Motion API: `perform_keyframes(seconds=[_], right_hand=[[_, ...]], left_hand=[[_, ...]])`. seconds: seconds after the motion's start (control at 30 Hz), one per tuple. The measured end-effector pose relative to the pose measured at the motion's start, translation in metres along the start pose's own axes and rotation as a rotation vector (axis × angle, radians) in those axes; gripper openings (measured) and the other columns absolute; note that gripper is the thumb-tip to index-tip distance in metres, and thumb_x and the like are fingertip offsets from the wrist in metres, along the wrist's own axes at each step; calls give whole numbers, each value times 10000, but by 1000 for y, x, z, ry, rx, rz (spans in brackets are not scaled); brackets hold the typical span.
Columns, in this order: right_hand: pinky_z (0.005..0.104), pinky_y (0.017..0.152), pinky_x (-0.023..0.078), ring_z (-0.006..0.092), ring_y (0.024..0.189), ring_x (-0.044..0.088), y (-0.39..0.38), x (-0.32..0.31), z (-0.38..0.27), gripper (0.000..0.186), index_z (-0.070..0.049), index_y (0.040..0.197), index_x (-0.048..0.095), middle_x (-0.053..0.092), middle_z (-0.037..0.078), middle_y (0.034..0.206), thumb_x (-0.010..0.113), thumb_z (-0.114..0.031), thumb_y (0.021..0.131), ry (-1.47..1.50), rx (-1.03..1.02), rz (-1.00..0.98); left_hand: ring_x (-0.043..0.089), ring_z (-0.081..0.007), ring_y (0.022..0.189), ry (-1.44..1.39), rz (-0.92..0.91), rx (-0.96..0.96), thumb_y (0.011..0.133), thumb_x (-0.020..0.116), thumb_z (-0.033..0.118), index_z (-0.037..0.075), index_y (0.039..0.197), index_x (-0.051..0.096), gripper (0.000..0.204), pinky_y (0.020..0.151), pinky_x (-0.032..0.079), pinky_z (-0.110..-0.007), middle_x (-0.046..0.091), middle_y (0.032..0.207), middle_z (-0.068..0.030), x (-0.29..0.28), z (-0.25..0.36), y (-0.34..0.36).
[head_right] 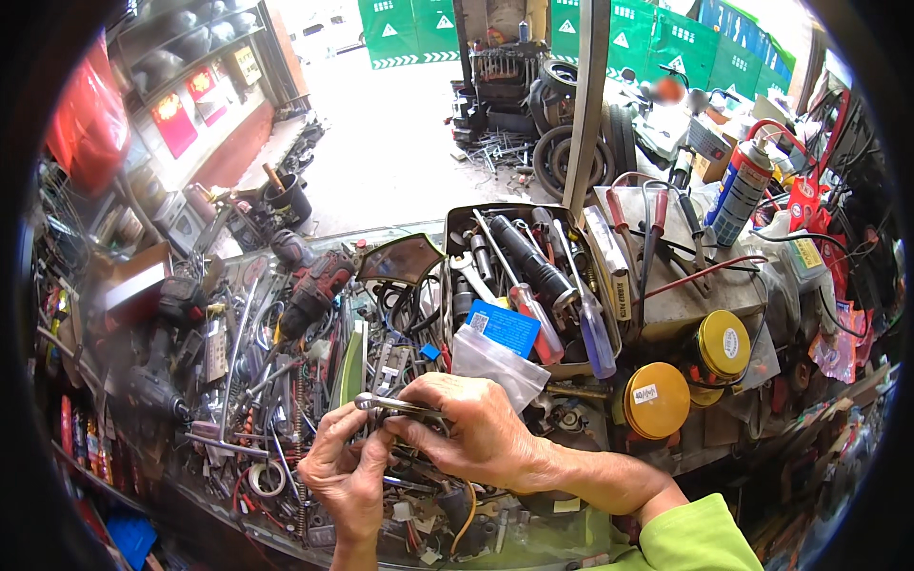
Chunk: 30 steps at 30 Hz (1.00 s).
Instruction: The person disassembles a small black electrical component, removes a screw, and uses a wrench to tighten a bolt. They then reassemble the component and continue adjusting it with their hands.
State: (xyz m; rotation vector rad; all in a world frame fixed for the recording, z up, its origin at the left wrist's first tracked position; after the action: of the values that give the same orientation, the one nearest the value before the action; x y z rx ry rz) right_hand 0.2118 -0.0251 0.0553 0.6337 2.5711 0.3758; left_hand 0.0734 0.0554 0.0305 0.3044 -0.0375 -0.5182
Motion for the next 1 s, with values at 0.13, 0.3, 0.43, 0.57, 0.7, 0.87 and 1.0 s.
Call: perform_keyframes(seconds=[0.13, 0.3, 0.43, 0.57, 0.7, 0.87, 1.0], right_hand=[[305, 589, 492, 203, 683, 640, 1, -1, 4, 194, 7, 977, 665, 659, 125, 812, 753, -84, 829, 14, -23, 16], [278, 572, 480, 139, 662, 621, 2, -2, 5, 212, 8, 996, 677, 664, 98, 791, 765, -85, 827, 17, -1, 14], [268, 558, 479, 114, 656, 621, 2, -3, 4, 226, 16, 993, 683, 668, 86, 773, 777, -89, 816, -1, -15, 16], [254, 548, 483, 104, 646, 622, 2, -2, 6, 236, 23, 989, 695, 678, 79, 769, 790, -78, 798, 12, -13, 19], [248, 559, 492, 108, 657, 629, 2, -2, 5, 248, 25, 1001, 700, 690, 84, 790, 793, -69, 792, 24, -17, -4], [252, 558, 494, 116, 675, 636, 2, -3, 5, 247, 27, 1002, 701, 699, 94, 820, 792, -66, 792, 45, -53, -10], [280, 597, 511, 168, 715, 662, 3, -1, 4, 230, 23, 998, 694, 702, 110, 847, 776, -57, 798, 71, -19, -58]], left_hand=[[592, -96, 781, 55, 12, -2, 797, 733, -55, 4, 1031, 718, 241, 610, 471, -208, 637, 988, -69, -4, 0, -1], [552, -84, 709, 146, 20, 13, 798, 741, -39, 11, 1046, 725, 254, 560, 424, -211, 629, 915, -49, -5, 1, -2], [550, -81, 704, 126, 68, -9, 810, 733, -25, 12, 1043, 726, 235, 558, 421, -207, 632, 903, -45, -6, 3, -3], [525, -73, 682, 126, 71, 2, 821, 727, -12, 13, 1056, 721, 237, 547, 403, -203, 616, 883, -33, -5, 2, -2], [463, -56, 651, 112, 56, -53, 839, 718, 9, 16, 1098, 702, 259, 528, 354, -200, 548, 824, -4, -2, 5, 1], [425, -45, 657, 224, -70, 34, 859, 708, 30, 6, 1097, 679, 241, 555, 339, -203, 509, 804, 16, -1, 6, 2], [480, -47, 716, 14, -122, -105, 874, 694, 24, -19, 1072, 669, 205, 612, 386, -199, 557, 842, 9, -3, -1, 4]])
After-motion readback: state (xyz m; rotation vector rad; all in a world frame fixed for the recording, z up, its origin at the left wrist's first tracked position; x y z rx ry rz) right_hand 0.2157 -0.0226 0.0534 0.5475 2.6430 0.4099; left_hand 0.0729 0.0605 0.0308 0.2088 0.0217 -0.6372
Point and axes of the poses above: each hand's wrist, its own y-axis towards the middle knuckle, its own x-axis out of the palm, z = x × y, the point moved 6 cm from there along y, towards the middle knuckle
